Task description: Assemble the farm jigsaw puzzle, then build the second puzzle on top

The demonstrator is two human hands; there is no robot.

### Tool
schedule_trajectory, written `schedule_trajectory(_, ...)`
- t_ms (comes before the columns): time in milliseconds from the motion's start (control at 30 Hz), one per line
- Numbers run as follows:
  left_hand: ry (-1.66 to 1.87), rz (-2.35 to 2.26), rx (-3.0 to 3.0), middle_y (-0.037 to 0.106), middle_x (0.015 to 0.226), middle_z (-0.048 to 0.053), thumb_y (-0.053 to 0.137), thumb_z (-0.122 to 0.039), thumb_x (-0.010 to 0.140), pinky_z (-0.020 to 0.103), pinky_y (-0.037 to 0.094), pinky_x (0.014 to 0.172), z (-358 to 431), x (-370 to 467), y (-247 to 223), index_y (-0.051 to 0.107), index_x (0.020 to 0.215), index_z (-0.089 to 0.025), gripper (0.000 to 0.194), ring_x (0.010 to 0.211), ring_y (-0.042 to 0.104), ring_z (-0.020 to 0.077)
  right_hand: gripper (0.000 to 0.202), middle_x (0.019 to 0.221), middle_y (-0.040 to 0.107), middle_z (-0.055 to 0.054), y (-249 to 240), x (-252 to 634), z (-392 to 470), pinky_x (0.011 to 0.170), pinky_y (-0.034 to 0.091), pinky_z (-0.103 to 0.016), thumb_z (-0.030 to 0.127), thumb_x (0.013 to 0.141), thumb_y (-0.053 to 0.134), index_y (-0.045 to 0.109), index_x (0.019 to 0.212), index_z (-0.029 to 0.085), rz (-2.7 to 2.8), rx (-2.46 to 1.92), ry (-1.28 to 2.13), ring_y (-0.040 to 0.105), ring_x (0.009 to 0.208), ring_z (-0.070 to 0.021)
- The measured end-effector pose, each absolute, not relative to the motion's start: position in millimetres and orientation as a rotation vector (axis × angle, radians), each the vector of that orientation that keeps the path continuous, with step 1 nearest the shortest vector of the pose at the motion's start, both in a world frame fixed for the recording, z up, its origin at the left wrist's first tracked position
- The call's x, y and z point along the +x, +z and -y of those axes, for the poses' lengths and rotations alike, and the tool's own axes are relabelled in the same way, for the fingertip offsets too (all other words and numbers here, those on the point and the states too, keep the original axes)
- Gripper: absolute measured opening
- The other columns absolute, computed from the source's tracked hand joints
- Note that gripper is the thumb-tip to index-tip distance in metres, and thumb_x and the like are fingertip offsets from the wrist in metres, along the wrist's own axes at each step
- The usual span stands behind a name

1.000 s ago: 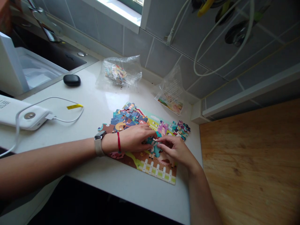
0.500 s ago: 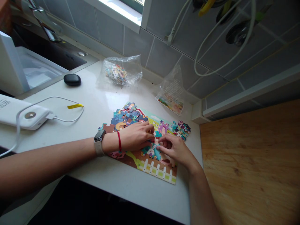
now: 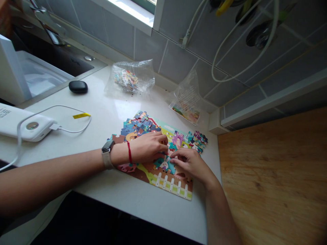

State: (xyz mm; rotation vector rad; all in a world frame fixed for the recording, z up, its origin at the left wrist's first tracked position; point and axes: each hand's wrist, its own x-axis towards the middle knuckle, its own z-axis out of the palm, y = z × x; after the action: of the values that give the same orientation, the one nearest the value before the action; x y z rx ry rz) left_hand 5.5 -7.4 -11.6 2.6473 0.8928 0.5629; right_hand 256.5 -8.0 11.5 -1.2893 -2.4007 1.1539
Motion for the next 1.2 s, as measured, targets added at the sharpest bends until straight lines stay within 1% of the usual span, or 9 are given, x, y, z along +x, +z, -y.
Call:
schedule_trajectory(67,0.572,-0.882,2.645,0.071,0.114,0.007,0.073,-0.029,0.096,0.035,0.049,0.091,7.0,5.4,-11.7,0.078,0.102,-0.022,0.01,0.099,0.064,0.0219,0.009,0.083,0.075,-0.002,11.3,258.0,7.3,0.069,0.044,-0.026,0.025,0.092,0.074,0.082,0.093,0.022,2.399,-1.262,1.151,0.062,0.07,-0.0152)
schedule_trajectory(267,0.537,-0.887,2.686,0.071,0.112,0.007,0.07,-0.03,0.098,0.036,0.049,0.089,5.8,5.3,-11.1,0.077,0.102,-0.021,0.011,0.098,0.065,0.0226,0.013,0.081,0.077,-0.004,7.1,263.5,3.3,0.071,0.046,-0.028,0.026,0.093,0.073,0.085,0.093,0.023,2.422,-1.251,1.13,0.063,0.07,-0.0164)
schedule_trajectory(433,0.523,-0.88,2.715,0.072,0.112,0.008,0.069,-0.03,0.099,0.036,0.049,0.088,5.0,4.9,-11.2,0.078,0.097,-0.021,0.013,0.097,0.065,0.0231,0.016,0.082,0.077,-0.005,5.3,268.2,0.7,0.07,0.045,-0.028,0.028,0.095,0.07,0.085,0.095,0.022,2.433,-1.218,1.148,0.063,0.07,-0.0166)
schedule_trajectory(533,0.527,-0.877,2.707,0.072,0.113,0.007,0.072,-0.032,0.097,0.037,0.049,0.088,4.8,3.1,-10.0,0.08,0.101,-0.024,0.012,0.098,0.064,0.0237,0.016,0.08,0.074,-0.003,8.3,266.8,2.6,0.068,0.043,-0.027,0.03,0.096,0.07,0.084,0.095,0.022,2.449,-1.225,1.13,0.061,0.07,-0.016)
schedule_trajectory(600,0.532,-0.845,2.699,0.072,0.113,0.007,0.077,-0.04,0.092,0.039,0.049,0.089,4.7,1.4,-8.1,0.079,0.106,-0.024,0.021,0.099,0.064,0.0252,0.015,0.076,0.069,-0.001,12.0,263.0,5.8,0.065,0.041,-0.027,0.033,0.093,0.075,0.082,0.101,0.023,2.463,-1.26,1.124,0.058,0.067,-0.0152)
schedule_trajectory(700,0.551,-0.768,2.698,0.07,0.112,0.01,0.082,-0.057,0.083,0.041,0.05,0.089,5.0,-0.7,-4.6,0.076,0.111,-0.022,0.046,0.098,0.064,0.0274,0.037,0.073,0.063,0.004,18.2,255.2,12.0,0.061,0.038,-0.025,0.037,0.08,0.089,0.075,0.111,0.023,2.509,-1.342,1.122,0.056,0.065,-0.0144)
schedule_trajectory(767,0.539,-0.743,2.705,0.07,0.111,0.011,0.082,-0.062,0.08,0.042,0.05,0.09,5.4,-1.1,-2.7,0.075,0.111,-0.021,0.052,0.098,0.064,0.0281,0.042,0.074,0.062,0.005,21.8,251.1,15.5,0.06,0.036,-0.025,0.036,0.074,0.093,0.071,0.108,0.024,2.552,-1.392,1.098,0.055,0.065,-0.0141)
schedule_trajectory(900,0.478,-0.775,2.709,0.069,0.113,0.011,0.08,-0.064,0.079,0.043,0.049,0.092,7.1,-0.3,-1.4,0.073,0.111,-0.02,0.054,0.102,0.063,0.0294,0.035,0.073,0.061,0.007,26.2,248.8,18.7,0.059,0.034,-0.025,0.03,0.075,0.09,0.066,0.101,0.024,2.562,-1.482,1.122,0.054,0.064,-0.0129)
schedule_trajectory(1200,0.449,-0.816,2.683,0.068,0.118,0.011,0.081,-0.06,0.076,0.044,0.046,0.099,9.9,2.1,-0.1,0.071,0.108,-0.02,0.052,0.106,0.062,0.0298,0.033,0.071,0.058,0.008,29.2,251.0,19.6,0.058,0.033,-0.024,0.026,0.076,0.085,0.064,0.101,0.024,2.524,-1.546,1.196,0.054,0.063,-0.0121)
